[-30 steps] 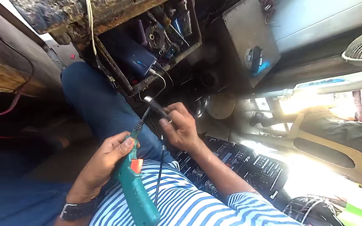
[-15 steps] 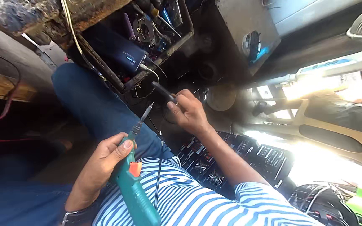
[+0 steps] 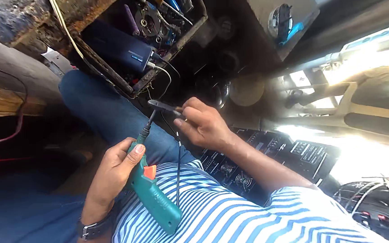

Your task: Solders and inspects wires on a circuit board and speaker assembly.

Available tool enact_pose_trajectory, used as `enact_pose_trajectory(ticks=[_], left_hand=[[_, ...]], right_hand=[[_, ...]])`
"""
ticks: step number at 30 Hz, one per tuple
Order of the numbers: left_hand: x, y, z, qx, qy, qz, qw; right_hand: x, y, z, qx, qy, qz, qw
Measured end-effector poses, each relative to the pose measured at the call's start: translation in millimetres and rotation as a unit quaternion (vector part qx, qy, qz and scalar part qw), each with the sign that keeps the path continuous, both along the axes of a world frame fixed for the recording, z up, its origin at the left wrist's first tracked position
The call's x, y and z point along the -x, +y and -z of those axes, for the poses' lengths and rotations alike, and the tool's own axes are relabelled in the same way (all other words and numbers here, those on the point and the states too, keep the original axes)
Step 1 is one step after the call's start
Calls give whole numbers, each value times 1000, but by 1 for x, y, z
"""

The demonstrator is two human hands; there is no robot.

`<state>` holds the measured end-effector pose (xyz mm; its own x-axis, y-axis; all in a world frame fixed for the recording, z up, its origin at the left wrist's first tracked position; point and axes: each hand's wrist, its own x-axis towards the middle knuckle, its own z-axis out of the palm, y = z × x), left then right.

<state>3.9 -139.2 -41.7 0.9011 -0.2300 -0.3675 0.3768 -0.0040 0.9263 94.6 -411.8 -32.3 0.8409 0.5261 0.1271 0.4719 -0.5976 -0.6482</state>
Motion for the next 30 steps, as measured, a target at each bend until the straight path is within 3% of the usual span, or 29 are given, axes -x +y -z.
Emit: enact_pose_trajectory(ticks=[4,8,12,16,21,26,30], left_hand=[[1,4,2,20,-10,4,1000],[-1,3,-1,-6,-19,5,1000],[-2,3,-2,9,-25,9,1000],[-3,2,-1,6,-21,6,1000],[-2,-2,6,136,32,13,990],[-3,-2,6,164,55,-5,985],[-4,-2,8,257,84,4,963]], right_hand=[[-18,-13,6,27,-7,38,999],[-5,2,-16,-1,14,-25,1000],[-26,-17,-8,67,13,20,997],[-9,-5,-26,8,19,-10,1000],[-27,-22,4,33,11,21,999],[-5,-3,-15,-41,-1,-14,999],[-26,-18,14,-18,-11,19,1000]])
